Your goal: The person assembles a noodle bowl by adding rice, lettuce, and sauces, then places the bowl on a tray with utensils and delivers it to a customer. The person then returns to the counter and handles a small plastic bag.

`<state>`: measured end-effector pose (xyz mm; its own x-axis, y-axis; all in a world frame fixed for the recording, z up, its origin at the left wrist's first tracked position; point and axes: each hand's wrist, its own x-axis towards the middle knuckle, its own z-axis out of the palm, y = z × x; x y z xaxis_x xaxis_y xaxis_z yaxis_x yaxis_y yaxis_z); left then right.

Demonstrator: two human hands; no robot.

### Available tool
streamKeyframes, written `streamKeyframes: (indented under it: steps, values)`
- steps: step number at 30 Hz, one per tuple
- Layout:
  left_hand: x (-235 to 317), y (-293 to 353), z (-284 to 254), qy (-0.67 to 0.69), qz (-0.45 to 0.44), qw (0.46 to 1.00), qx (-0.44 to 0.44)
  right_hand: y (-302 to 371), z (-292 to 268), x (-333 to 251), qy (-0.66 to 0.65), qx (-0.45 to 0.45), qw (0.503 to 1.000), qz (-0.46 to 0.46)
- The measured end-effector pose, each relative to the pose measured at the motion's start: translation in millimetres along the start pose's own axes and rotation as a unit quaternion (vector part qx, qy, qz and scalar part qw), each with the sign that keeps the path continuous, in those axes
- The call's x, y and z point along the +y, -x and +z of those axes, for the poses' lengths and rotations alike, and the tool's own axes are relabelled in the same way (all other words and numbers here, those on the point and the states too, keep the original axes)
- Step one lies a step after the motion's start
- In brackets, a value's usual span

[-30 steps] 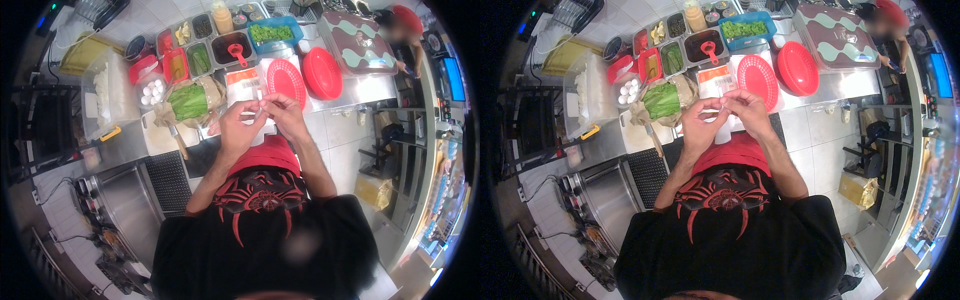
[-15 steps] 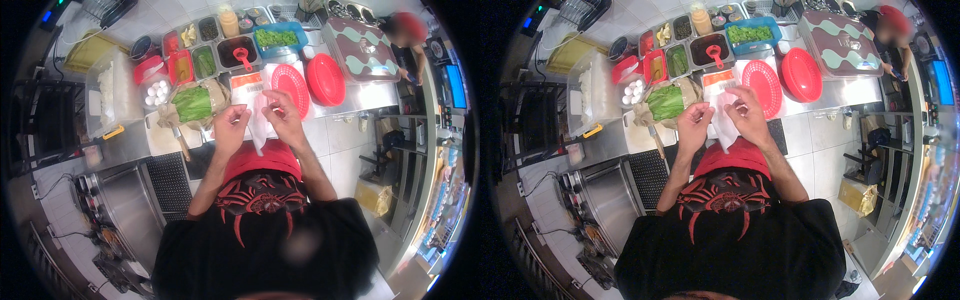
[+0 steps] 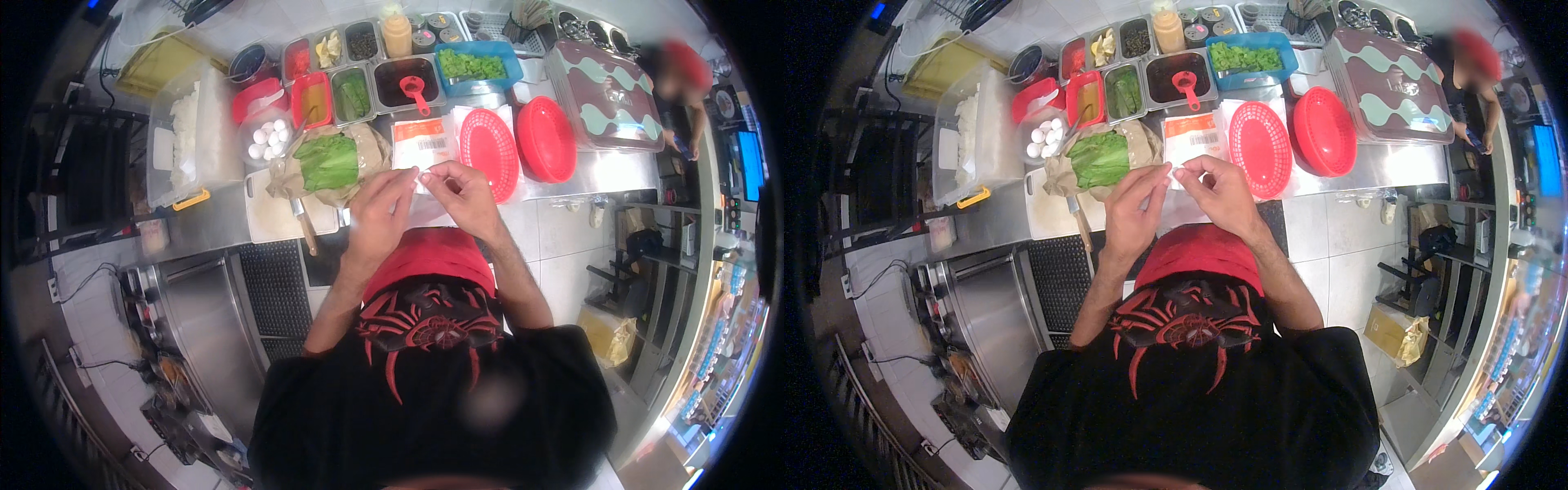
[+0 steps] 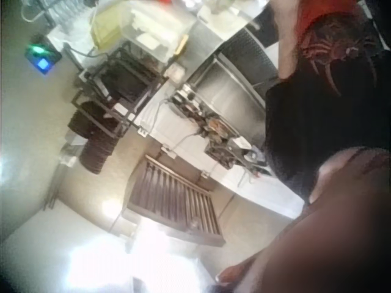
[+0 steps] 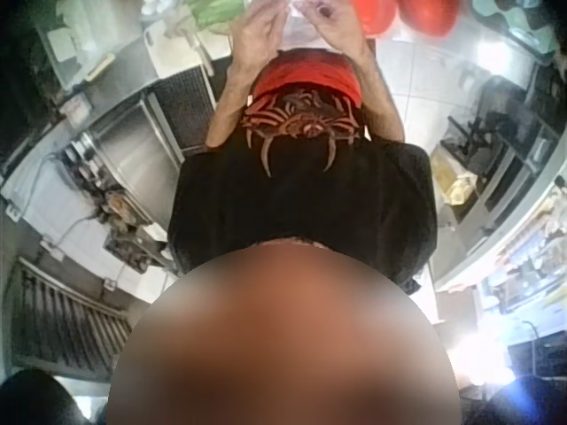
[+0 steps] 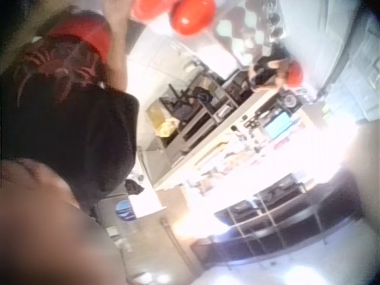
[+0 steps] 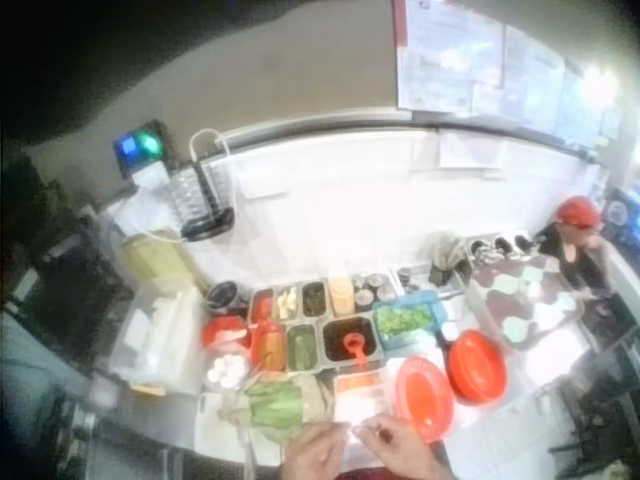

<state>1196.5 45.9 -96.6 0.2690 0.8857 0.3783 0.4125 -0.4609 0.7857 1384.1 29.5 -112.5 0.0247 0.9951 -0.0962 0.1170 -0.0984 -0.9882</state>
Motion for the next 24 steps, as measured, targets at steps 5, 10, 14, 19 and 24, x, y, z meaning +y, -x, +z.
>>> streamKeyframes:
  steps: [5, 10, 14, 19, 24]
  values:
    - [0, 4, 1, -0.013, 0.022, 1.0, 0.003, 4, 2, 6, -0.032, -0.011, 0.999, -0.006]
    - [3, 3, 0, -0.004, 0.018, 1.0, -0.002, 5, 1, 2, -0.052, -0.011, 0.999, -0.012]
    - [4, 4, 1, -0.001, 0.02, 1.0, -0.014, 8, -2, 2, -0.053, -0.008, 0.999, 0.001]
    - [-1, 7, 5, 0.009, 0.019, 1.0, -0.013, 10, -4, 1, -0.106, -0.017, 0.994, 0.019]
    - [8, -1, -2, 0.067, 0.019, 0.998, -0.013, 15, -25, -17, -0.195, -0.067, 0.97, 0.13]
